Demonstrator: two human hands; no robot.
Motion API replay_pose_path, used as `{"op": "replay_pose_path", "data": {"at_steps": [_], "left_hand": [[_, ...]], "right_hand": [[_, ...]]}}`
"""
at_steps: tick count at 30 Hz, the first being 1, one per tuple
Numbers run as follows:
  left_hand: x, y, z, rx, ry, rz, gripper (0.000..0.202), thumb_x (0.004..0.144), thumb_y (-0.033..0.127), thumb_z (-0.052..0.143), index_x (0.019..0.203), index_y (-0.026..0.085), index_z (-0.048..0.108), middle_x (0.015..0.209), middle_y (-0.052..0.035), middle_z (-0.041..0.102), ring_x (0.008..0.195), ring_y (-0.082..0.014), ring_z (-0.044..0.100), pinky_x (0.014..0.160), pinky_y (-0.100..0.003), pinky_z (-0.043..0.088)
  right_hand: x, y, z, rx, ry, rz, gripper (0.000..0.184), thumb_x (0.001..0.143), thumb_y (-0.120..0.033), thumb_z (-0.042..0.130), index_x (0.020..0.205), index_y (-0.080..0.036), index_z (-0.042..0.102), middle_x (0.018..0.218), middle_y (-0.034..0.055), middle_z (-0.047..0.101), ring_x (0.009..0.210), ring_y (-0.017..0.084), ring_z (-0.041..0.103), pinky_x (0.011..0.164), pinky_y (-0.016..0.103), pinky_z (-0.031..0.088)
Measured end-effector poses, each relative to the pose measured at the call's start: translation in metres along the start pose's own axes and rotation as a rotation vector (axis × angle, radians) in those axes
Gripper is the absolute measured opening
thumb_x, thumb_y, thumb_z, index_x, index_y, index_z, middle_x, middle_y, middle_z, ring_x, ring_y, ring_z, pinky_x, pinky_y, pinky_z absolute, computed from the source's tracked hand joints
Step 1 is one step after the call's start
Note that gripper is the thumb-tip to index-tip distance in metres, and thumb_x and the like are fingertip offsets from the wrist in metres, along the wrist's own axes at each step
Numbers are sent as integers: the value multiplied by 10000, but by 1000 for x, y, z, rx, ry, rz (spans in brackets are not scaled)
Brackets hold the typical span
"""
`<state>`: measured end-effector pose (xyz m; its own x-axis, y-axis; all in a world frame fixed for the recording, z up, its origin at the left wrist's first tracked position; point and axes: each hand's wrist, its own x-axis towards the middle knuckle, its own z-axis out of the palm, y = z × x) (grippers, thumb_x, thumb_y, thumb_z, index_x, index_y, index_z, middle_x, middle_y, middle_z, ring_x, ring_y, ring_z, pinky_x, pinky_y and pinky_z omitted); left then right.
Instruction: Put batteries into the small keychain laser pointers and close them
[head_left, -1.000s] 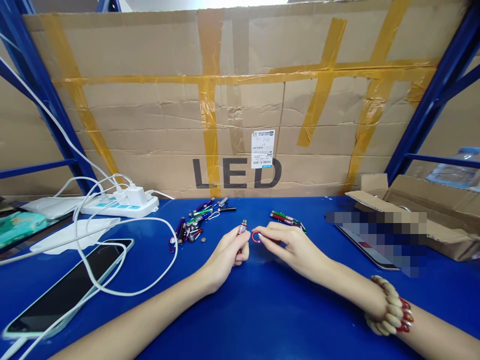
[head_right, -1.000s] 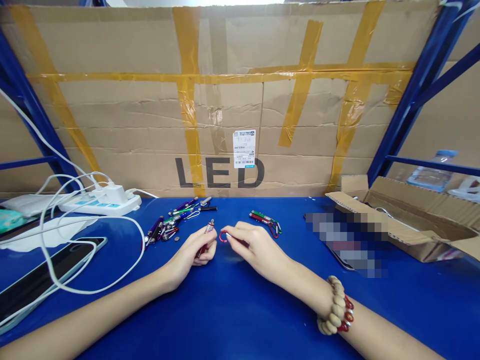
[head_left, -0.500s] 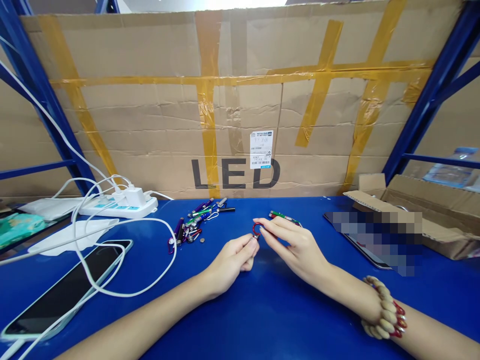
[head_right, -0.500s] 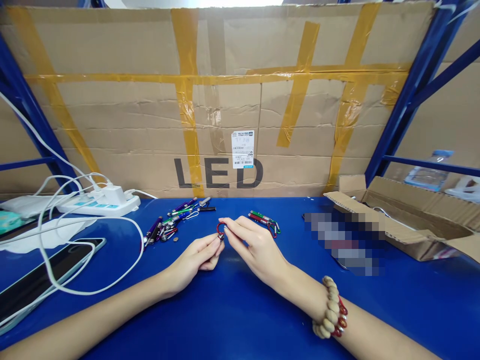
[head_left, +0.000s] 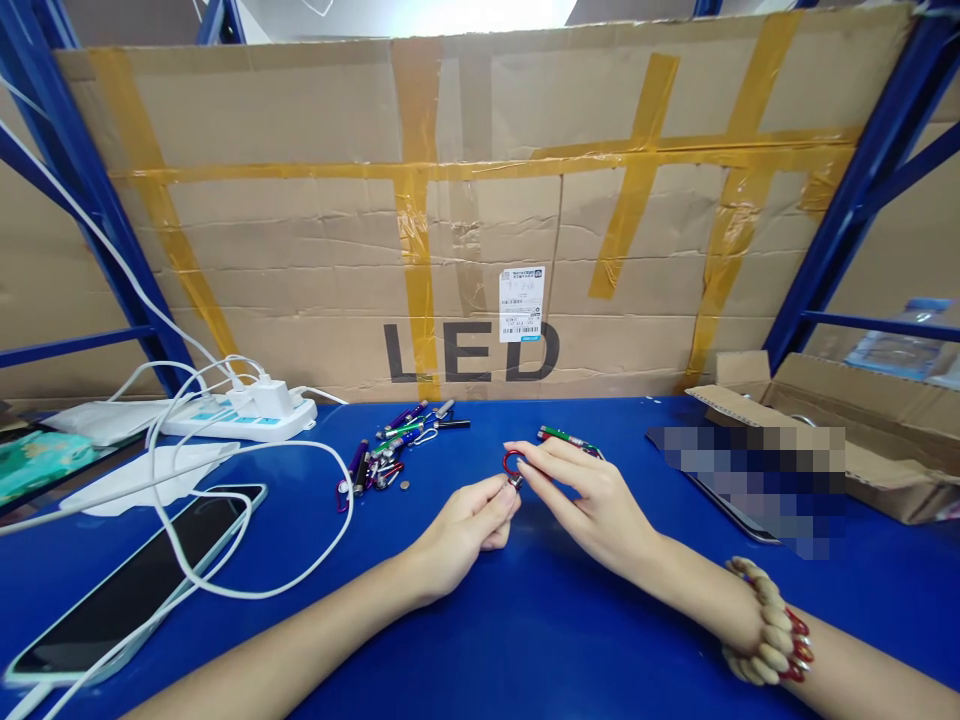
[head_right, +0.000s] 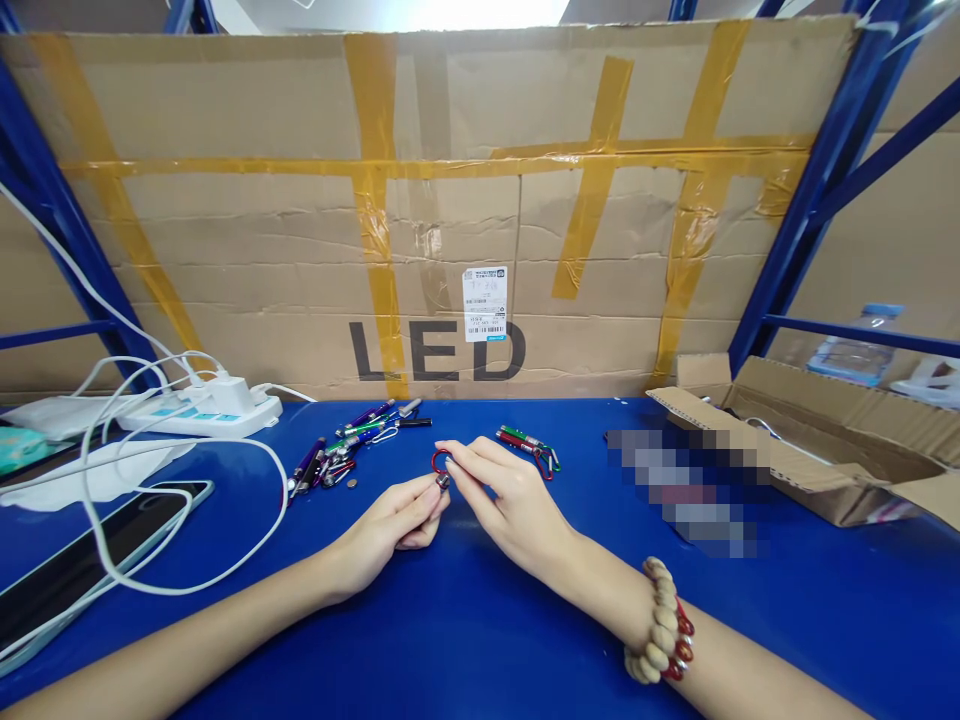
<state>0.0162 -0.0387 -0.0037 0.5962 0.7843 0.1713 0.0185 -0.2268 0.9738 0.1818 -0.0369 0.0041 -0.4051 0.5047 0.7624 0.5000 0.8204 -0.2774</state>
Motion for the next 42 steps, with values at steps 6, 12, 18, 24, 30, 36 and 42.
{"op": "replay_pose_path", "data": {"at_steps": [6,12,18,24,30,36,42], "left_hand": [[0,0,-1,-26,20,-27,425,812,575,385,665,184,310,495,78,276,438,-59,168,441,-237,133],[1,0,-1,-67,99,-37,419,800,576,400,668,188,313,497,83,254,438,-63,169,440,-221,143],[0,-2,-7,474,156,43,270,859,404,406,782,186,545,663,10,526,588,-121,436,547,-224,280],[-1,-3,-7,732,193,-29,105,812,287,480,868,238,555,782,20,625,710,-165,554,610,-236,320],[-3,-1,-12,864,287,47,149,758,256,526,900,237,485,950,6,513,715,-144,499,566,-225,301],[-4,1,-14,904,327,42,77,793,224,435,855,226,480,906,21,503,642,-115,463,546,-225,288],[-4,3,-13,996,383,52,94,800,195,401,847,237,471,885,42,517,629,-103,475,551,-225,315]], "right_hand": [[0,0,0,-8,-9,37,270,898,-223,425,1114,-178,581,947,67,642,870,158,600,799,295,502],[1,4,-2,2,-26,60,288,903,-252,407,1121,-181,582,898,67,635,833,160,596,748,289,500],[1,8,-1,139,-241,295,365,917,-359,362,1199,-185,515,733,15,615,582,108,552,573,232,457],[3,7,-3,79,-548,325,303,900,-414,387,957,-238,627,624,-34,633,590,113,572,552,207,392],[5,23,-17,-281,-525,326,281,882,-390,420,934,-271,668,794,8,686,759,178,621,583,241,396],[5,41,-23,-600,-439,494,123,766,-256,569,815,-220,676,885,38,658,777,209,621,549,247,360],[4,39,-20,-598,-356,552,225,742,-174,531,919,-241,654,910,12,649,797,189,612,553,242,353]]}}
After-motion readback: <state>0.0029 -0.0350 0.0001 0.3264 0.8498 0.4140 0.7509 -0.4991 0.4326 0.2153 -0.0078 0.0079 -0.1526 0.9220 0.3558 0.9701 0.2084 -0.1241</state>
